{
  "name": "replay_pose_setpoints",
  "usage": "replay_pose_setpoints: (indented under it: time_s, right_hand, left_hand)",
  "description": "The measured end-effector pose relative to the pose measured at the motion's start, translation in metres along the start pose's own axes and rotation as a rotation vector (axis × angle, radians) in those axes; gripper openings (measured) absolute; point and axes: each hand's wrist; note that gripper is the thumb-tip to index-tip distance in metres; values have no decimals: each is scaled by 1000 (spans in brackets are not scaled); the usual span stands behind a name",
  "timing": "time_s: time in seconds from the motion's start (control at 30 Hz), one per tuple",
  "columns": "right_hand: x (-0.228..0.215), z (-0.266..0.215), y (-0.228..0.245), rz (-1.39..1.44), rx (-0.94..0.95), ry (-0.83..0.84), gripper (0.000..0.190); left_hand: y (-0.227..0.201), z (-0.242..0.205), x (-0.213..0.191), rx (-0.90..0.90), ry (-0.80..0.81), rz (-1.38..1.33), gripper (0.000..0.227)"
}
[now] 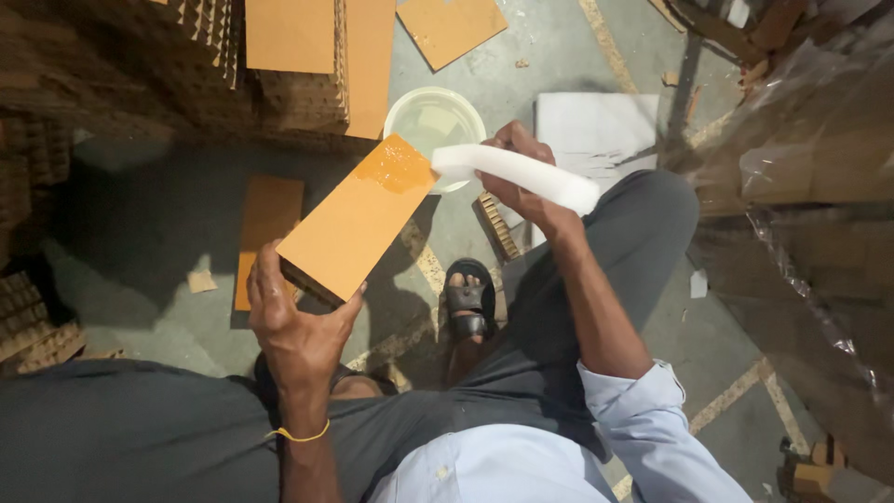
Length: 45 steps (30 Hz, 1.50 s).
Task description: The person applies a liquid from a white bottle onto a rectangular cardboard piece, then joins it with another corrugated cardboard piece. The person repeats this process, stacking the assembled pieces.
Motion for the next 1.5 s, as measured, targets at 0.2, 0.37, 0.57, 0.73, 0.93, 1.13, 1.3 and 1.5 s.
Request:
replay_pose_setpoints:
  time_s: [0.2,0.37,0.57,0.73,0.93,1.13,1.3,1.5]
  right_hand:
    - [-8,11,-4,90,48,-91,35]
    - [24,14,0,-175,-34,-122,41]
    - [38,-10,36,194,480,-185,26]
    - [62,-16,57,205,365,-140,30]
    - [46,6,20,-26,155,-111,28]
    - [29,10,1,-198,121,-180,23]
    - [30,22,1,-66,-14,-328,39]
    - [23,64,-27,-140,201,-131,18]
  left_hand:
    - [5,-3,4,-30,19,-21,85]
    - [12,-7,11,-10,-3,37,92]
    - [17,-12,16,-14,-21,65,98]
    - [17,-11,15,-22,-6,47,95]
    - [17,-8,14,23,-14,60,96]
    - [11,-7,7,-3,5,16,93]
    - [10,-5,7,-29,19,20,94]
    - [7,-4,0,-47,18,19,92]
Point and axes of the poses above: each hand's wrist, its own z-axis towards the middle knuckle, its own x-axis out of the palm, y = z × x, and after that the axes turned 13 degrees about z, right-handed
